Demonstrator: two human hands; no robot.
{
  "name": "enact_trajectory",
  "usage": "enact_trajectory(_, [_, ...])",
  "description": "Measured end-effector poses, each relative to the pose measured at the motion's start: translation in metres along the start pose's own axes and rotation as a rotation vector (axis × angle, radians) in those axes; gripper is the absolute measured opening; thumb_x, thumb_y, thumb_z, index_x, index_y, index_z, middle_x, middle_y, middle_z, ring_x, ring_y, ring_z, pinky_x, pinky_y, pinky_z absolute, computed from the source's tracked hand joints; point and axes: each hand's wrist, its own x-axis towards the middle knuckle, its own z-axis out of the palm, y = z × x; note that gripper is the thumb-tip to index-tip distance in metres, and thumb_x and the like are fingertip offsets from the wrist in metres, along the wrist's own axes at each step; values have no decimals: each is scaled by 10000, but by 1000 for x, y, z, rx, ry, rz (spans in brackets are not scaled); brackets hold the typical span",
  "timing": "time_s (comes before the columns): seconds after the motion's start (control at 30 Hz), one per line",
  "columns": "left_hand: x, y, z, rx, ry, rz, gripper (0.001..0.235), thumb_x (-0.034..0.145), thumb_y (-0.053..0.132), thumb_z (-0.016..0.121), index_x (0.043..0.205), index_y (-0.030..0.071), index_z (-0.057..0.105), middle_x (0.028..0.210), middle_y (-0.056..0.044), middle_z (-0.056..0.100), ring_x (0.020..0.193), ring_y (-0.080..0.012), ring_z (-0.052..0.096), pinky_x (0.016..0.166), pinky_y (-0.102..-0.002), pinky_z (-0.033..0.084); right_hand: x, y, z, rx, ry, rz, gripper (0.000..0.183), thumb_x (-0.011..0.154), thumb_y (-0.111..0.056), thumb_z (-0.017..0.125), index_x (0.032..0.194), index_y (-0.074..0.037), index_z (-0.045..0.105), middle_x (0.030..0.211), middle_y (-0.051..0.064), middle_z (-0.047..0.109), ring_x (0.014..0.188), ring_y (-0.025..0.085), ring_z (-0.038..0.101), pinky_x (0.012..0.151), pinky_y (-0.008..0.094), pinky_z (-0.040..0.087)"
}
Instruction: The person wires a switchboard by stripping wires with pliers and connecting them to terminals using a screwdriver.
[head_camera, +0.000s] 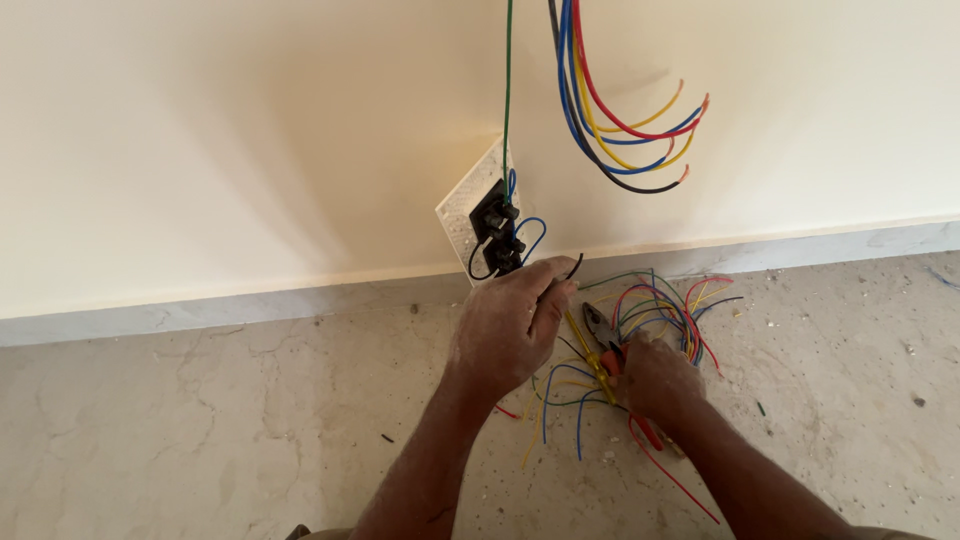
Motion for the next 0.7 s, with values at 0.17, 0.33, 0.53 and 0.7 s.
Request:
enact_trajectory(0.17, [-1,3,-4,-1,-26,-79,262,1007,204,613,1187,26,681,887,-168,747,782,-331,736,695,-407,569,10,18,21,-44,3,-144,485,933,-389,656,1254,-38,560,1196,225,674,1113,412,671,960,501,542])
enact_trajectory(0.33, [3,0,0,-142,-31,-74,232,1043,162,540,1205,18,622,888,-100,768,741,-221,751,665,-343,588,8,21,37,-37,43,-132,598,779,-327,773,1240,-29,536,1254,234,606,1177,454,608,958,494,540])
enact_trajectory(0.53, [4,-1,-1,-209,-13,-54,199,1071,144,501,1180,14,604,871,-88,749,727,-194,743,661,-322,590,-3,8,-26,235,-84,7,394,917,-326,656,1026,50,701,915,233,743,862,335,753,803,450,574])
enact_trajectory(0.7, [4,0,-3,-189,2,-112,191,1057,147,499,1159,34,614,843,-80,732,630,-214,685,588,-349,541,-62,12,-78,927,-347,-94,390,911,-316,705,1024,51,639,742,55,608,682,194,573,658,361,511])
